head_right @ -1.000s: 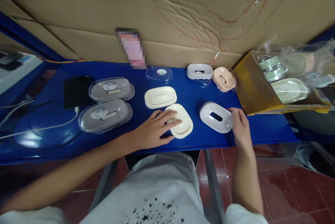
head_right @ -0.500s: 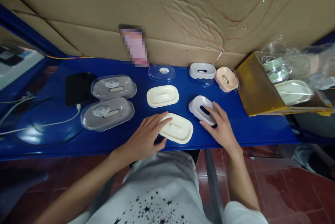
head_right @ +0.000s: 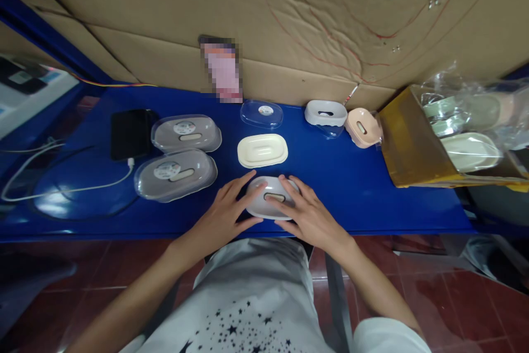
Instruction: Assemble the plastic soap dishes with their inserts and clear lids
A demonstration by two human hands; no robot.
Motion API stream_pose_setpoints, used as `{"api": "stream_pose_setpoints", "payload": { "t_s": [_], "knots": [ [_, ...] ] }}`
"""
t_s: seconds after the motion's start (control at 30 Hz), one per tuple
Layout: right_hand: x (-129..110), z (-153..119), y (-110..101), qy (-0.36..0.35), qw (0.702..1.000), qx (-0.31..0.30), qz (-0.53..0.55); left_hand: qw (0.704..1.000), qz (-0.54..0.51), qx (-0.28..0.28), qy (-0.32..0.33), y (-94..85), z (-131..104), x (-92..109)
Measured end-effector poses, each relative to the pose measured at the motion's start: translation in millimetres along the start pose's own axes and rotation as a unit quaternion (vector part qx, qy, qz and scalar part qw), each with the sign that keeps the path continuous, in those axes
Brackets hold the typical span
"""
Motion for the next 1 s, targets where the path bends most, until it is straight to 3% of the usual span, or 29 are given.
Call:
{"api": "stream_pose_setpoints", "payload": {
  "t_s": [0.13,0.23,0.33,0.4,0.57,0.67,0.77,0.87,0.93,1.0],
  "knots": [
    [1.6,15.8,-0.8,-0.036,0.999,-0.022,0.033,0.997,0.058,0.022,0.039,-4.3,-12.1,5.5],
    [20.3,42.0,-5.5,-0.027,0.998,-0.004,0.053,0.995,0.080,0.053,0.029,-11.9,-25.9,2.6],
    [44.4,62.2,-5.9,0.010,1.000,-0.003,-0.012,0.994,0.076,0.075,0.021,-19.3,-38.3,-2.2],
    [56.8,61.9,-9.1,0.023,0.997,-0.014,-0.066,0.993,0.067,0.091,0.022,-24.2,-43.5,-4.9],
    [83.5,43.6,-50.8,0.122,0.973,0.027,-0.196,0.988,0.045,0.147,0.019,-34.7,-46.8,-10.2],
    [82.8,75.9,-68.1,0.122,0.969,0.068,-0.204,0.987,0.038,0.156,0.010,-34.5,-44.9,-12.5],
    [77.4,141.2,-54.7,0.060,0.985,0.051,-0.151,0.987,0.037,0.158,0.003,-32.9,-44.7,-13.2],
    [83.8,186.1,-25.1,0.067,0.991,-0.021,-0.117,0.986,0.037,0.163,-0.006,-32.0,-46.5,-14.3],
    [86.5,186.5,-11.1,0.075,0.991,-0.039,-0.108,0.985,0.040,0.170,-0.013,-32.1,-47.2,-15.3],
    [85.2,166.8,-6.7,0.069,0.992,-0.014,-0.103,0.984,0.043,0.173,-0.014,-31.8,-46.6,-15.6]
  ]
}}
Point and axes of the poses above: each hand's wrist, its own z-axis towards the middle knuckle, its own y-axis out of the palm, x = y × z, the point moved 7 cm from there along z, towards the middle knuckle, and after that the axes turned 1 degree about z, right-handed, at the moved point
